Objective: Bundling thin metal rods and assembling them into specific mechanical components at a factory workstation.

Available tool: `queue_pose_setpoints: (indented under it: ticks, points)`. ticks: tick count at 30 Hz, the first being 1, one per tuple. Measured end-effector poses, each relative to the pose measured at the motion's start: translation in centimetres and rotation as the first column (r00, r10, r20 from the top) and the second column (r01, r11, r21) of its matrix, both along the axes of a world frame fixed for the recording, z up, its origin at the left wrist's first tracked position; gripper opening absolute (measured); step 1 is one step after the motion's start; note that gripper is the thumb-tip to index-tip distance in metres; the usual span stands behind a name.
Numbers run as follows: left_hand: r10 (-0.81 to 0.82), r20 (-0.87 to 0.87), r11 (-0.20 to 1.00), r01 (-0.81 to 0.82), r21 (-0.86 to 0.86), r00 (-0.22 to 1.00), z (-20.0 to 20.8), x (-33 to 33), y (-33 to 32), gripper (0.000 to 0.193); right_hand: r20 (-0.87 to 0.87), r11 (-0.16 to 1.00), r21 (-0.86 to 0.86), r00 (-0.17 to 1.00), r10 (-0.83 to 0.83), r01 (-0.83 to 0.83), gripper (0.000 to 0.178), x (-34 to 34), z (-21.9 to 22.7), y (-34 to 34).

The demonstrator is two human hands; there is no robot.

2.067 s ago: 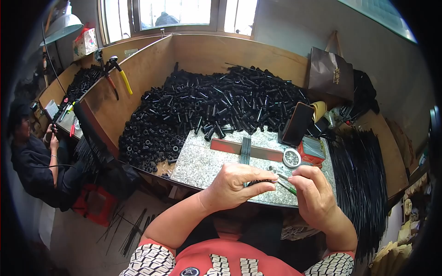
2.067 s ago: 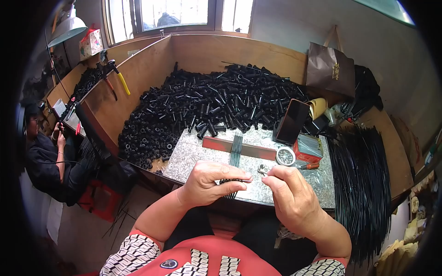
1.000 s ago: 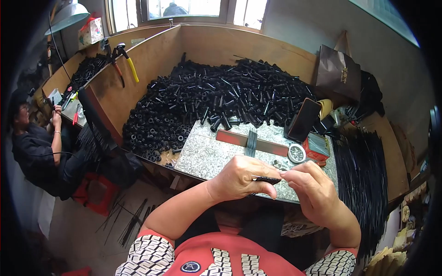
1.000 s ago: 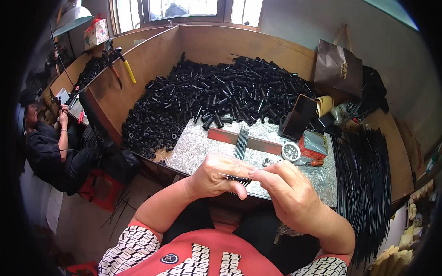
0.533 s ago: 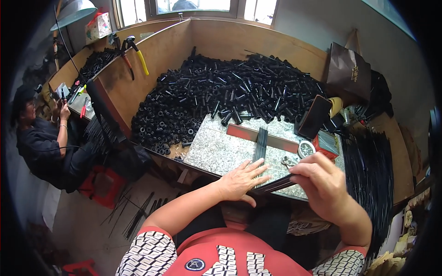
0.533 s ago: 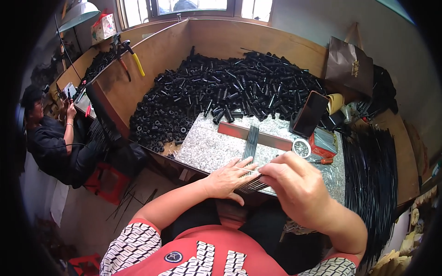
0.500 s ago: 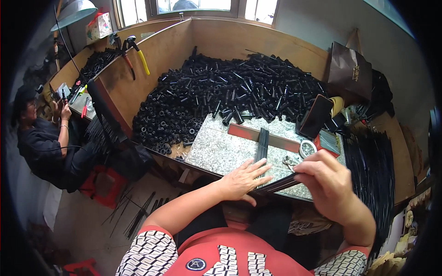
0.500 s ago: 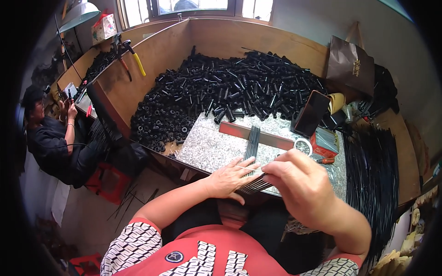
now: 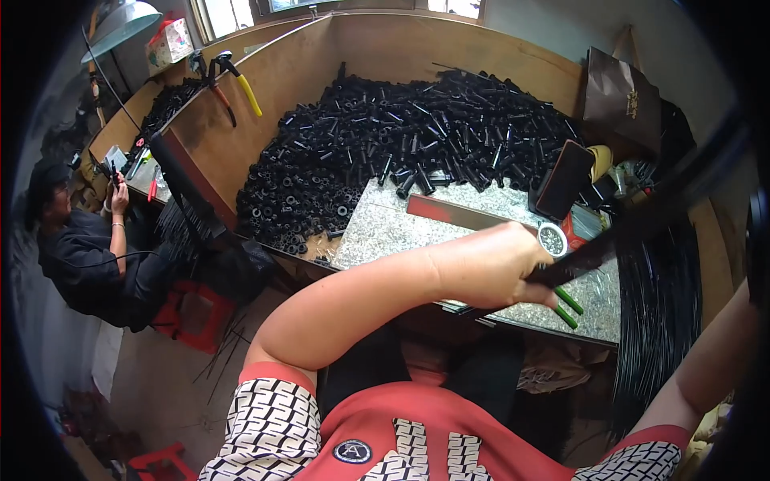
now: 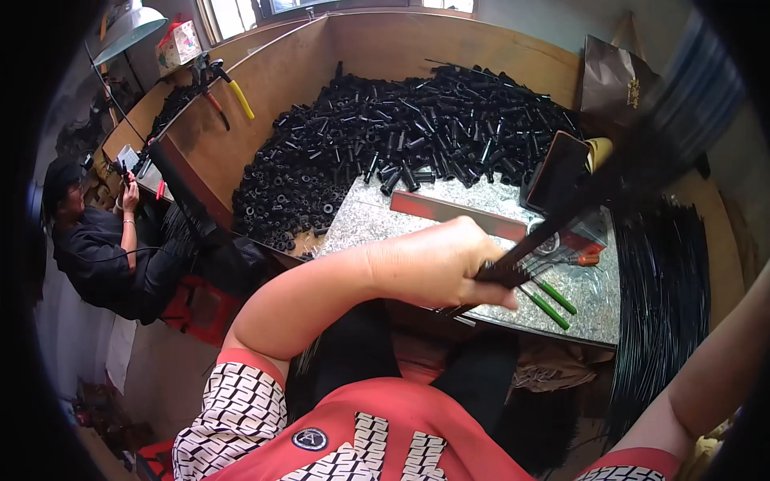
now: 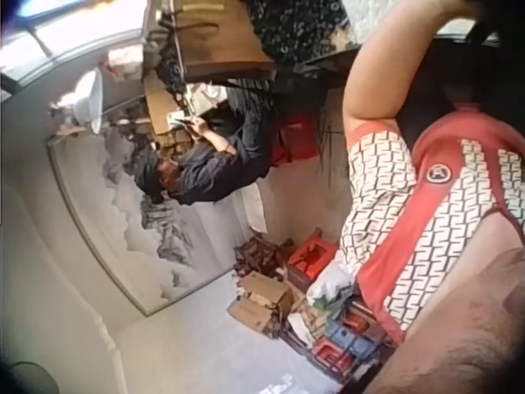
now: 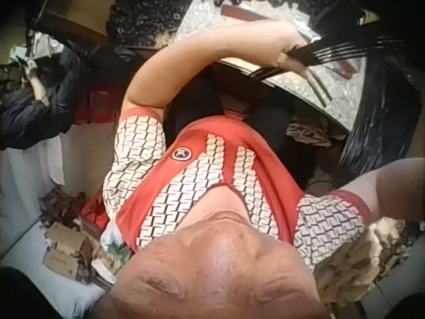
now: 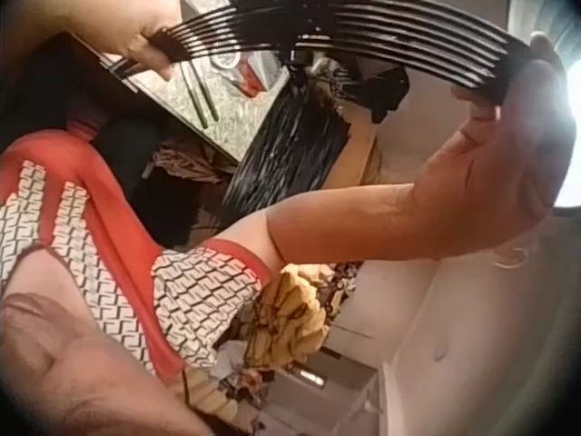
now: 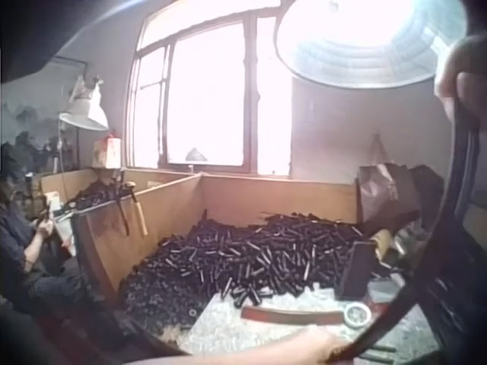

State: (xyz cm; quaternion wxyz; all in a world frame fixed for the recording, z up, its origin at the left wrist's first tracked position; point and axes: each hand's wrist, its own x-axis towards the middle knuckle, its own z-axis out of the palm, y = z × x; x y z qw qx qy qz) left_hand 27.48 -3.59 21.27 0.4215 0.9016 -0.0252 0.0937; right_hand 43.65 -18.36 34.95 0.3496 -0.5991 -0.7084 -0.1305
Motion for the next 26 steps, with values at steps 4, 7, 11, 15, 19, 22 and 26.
queue_pose_setpoints:
  ticks: [4, 7, 11, 15, 19, 22, 26]
  points:
    - [0.277, -0.091, 0.867, -0.289, -0.406, 0.957, -3.4, 1.1, 1.8, 0.031, 0.041, 0.98, 0.13, 0.986, -0.159, 0.153, 0.027, 1.5, -0.5, 0.2]
    - [0.465, -0.1, 0.506, -0.357, -0.785, 0.879, -7.1, -1.3, 4.1, 0.029, 0.0, 0.995, 0.038, 0.996, 0.091, -0.091, 0.03, -1.9, -7.0, 1.2]
    - [0.614, -0.207, 0.011, -0.271, -0.962, 0.761, -14.1, -1.2, 2.6, 0.029, -0.91, 0.81, -0.281, 0.411, -0.055, -0.515, 0.033, -7.6, -24.1, -1.5]
    - [0.657, -0.281, -0.147, -0.247, -0.958, 0.699, -17.1, -1.7, 0.3, 0.028, -0.918, 0.85, -0.087, -0.29, -0.271, -0.52, 0.036, -10.5, -31.1, -0.5]
    - [0.697, -0.282, -0.199, -0.201, -0.959, 0.659, -17.3, -2.0, -1.6, 0.029, -0.94, 0.928, 0.155, -0.339, 0.033, -0.339, 0.049, -9.0, -32.9, 1.3]
    - [0.695, -0.29, -0.214, -0.196, -0.957, 0.658, -17.0, -1.7, -2.8, 0.03, -0.915, 0.977, 0.174, -0.388, 0.113, -0.126, 0.061, -7.6, -32.2, 1.8]
    - [0.68, -0.282, -0.204, -0.195, -0.959, 0.677, -17.2, -1.7, -3.0, 0.027, -0.945, 0.983, 0.138, -0.314, 0.094, -0.12, 0.063, -6.1, -31.4, 1.5]
